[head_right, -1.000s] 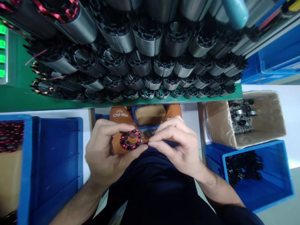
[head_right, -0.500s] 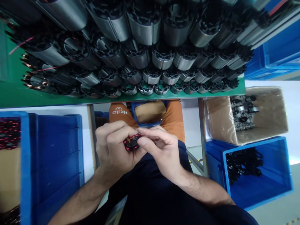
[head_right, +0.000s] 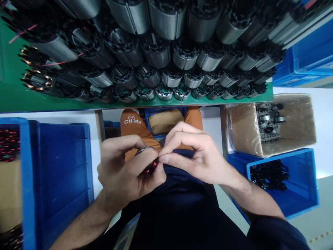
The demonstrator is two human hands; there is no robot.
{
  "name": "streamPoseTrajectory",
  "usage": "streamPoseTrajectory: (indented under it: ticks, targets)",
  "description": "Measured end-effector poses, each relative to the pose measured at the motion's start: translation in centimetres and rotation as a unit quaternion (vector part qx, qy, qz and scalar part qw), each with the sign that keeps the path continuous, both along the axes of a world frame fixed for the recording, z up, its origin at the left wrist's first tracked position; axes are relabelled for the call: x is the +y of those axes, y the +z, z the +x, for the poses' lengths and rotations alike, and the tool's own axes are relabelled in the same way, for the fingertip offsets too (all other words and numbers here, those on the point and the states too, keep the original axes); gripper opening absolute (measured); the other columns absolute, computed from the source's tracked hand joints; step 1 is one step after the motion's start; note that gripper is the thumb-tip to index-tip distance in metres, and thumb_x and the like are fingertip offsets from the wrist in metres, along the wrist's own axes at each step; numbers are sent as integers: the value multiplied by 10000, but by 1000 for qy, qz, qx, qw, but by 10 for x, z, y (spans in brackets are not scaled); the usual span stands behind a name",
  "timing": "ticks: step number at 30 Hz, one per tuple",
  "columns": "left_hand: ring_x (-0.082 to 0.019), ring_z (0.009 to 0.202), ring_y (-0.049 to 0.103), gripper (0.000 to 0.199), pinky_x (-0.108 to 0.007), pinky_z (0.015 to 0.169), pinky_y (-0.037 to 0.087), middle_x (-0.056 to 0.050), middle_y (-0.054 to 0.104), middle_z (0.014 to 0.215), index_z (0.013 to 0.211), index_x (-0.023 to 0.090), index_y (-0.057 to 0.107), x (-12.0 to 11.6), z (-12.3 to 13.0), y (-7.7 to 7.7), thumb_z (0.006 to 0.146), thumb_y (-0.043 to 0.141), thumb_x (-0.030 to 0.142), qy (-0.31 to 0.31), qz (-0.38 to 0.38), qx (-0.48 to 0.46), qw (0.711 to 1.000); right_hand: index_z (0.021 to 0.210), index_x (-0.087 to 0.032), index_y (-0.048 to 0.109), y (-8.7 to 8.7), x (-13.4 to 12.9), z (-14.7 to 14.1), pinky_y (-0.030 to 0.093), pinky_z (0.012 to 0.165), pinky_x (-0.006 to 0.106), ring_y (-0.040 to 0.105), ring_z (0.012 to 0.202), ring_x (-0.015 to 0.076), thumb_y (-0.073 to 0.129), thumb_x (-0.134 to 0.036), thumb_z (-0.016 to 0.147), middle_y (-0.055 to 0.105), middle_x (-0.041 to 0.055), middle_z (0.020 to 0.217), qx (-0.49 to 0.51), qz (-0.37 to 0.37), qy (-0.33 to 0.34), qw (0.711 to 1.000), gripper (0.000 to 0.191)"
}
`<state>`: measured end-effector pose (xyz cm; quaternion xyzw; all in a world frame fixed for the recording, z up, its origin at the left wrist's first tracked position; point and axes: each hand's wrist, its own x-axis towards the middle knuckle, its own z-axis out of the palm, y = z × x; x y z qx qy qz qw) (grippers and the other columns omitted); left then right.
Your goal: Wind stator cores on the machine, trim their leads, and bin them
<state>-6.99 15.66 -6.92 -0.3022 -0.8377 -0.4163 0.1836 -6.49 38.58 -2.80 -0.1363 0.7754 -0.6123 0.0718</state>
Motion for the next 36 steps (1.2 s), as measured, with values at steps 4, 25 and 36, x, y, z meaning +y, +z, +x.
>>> streamPoseTrajectory:
  ticks: [4, 25, 36]
  targets:
    - [-159, 799, 740, 201, -302, 747, 609, -40, 701, 1095, 1334, 285, 600, 1, -6, -1, 1146, 618, 353, -159, 167, -405, 885, 1079, -268, 856, 25, 15, -16, 667, 998, 391, 781, 1150, 251, 840, -273, 1097, 831, 73, 1262, 145, 201, 98, 964, 25]
    - [-119, 1179, 837, 329, -174, 1094, 623, 38, 847, 1288, 1310, 266, 764, -13, -6, 10, 1020, 901, 192, -188, 87, -305, 930, 1150, -202, 858, 35, 58, -20, 712, 1052, 402, 862, 1171, 251, 886, -520, 1072, 891, 104, 1246, 132, 178, 130, 966, 329]
    - [-226, 1139, 869, 288, -364, 1125, 715, -72, 865, 1236, 1343, 167, 775, -6, -8, 14, 1055, 789, 159, -161, -52, 9, 985, 900, -187, 776, 20, 40, -4, 489, 509, 196, 617, 548, 72, 835, -369, 1099, 738, -35, 729, -208, 82, 160, 961, 276]
